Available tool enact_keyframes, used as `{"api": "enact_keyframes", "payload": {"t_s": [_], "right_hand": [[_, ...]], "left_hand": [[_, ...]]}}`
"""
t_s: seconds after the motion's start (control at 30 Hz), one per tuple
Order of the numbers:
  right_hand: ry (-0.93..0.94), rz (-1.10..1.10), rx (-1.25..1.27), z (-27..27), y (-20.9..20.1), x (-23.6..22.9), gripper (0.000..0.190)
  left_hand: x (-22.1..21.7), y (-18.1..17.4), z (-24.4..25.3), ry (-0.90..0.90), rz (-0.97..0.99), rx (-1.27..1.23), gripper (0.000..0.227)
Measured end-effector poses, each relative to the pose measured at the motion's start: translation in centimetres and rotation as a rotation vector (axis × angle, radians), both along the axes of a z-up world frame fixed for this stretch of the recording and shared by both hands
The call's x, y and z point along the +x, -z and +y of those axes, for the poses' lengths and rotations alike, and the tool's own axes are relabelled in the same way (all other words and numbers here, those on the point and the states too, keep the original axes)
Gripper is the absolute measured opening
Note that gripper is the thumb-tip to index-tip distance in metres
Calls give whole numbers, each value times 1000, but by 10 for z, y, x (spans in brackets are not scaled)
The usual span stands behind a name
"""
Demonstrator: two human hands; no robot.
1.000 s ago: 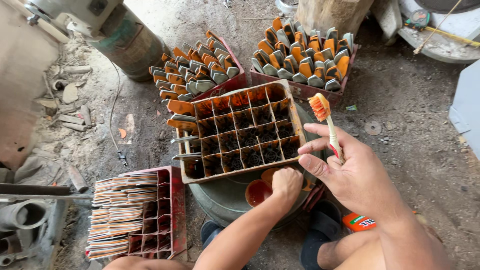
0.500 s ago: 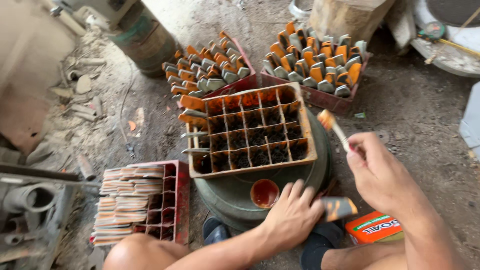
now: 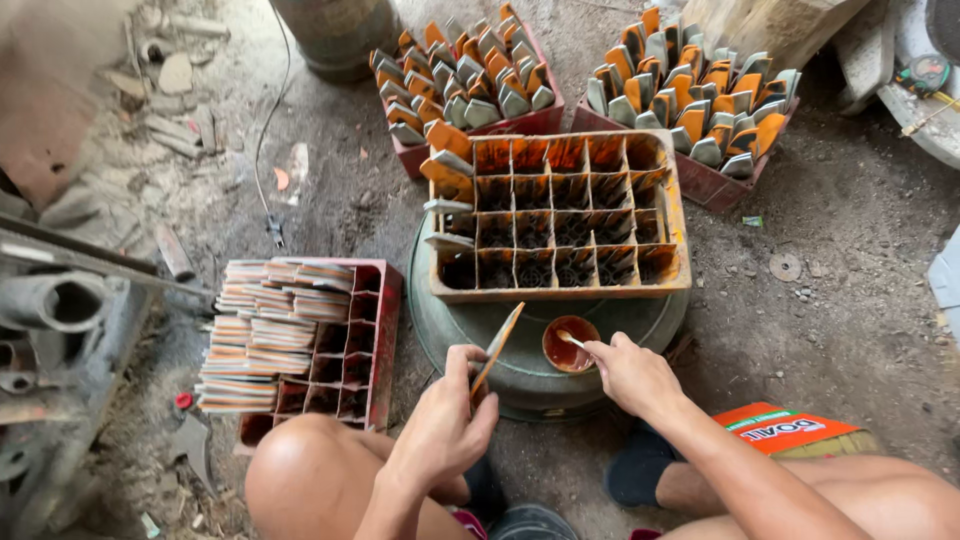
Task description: The person sits on the floor and uses a toothbrush to apply orange paint to curved metal parts. They dip the brush into a small container of paint, coat each part, and place it into a compartmentalized wooden tray. The process is repeated for multiple parts.
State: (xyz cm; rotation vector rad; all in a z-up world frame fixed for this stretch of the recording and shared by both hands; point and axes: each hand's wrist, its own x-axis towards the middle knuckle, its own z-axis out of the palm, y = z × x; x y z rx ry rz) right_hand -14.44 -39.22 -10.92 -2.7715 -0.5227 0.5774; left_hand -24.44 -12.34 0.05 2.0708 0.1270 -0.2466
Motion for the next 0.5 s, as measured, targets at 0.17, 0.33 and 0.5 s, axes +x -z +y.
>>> {"api": "enact_keyframes", "payload": {"t_s": [0.17,0.33,0.5], "right_hand": [[-22,9,-4,1,-3,-2,26],[173,-53,-22,27,-5,-25,28],[238,-47,31,22,-23,-36,30]], "left_hand": [[-13,-10,6,-20,22,-36,53],[-13,-5,-1,-33,-212,-190,45],[-16,-6,-3,-191,-169,-257,31]]}}
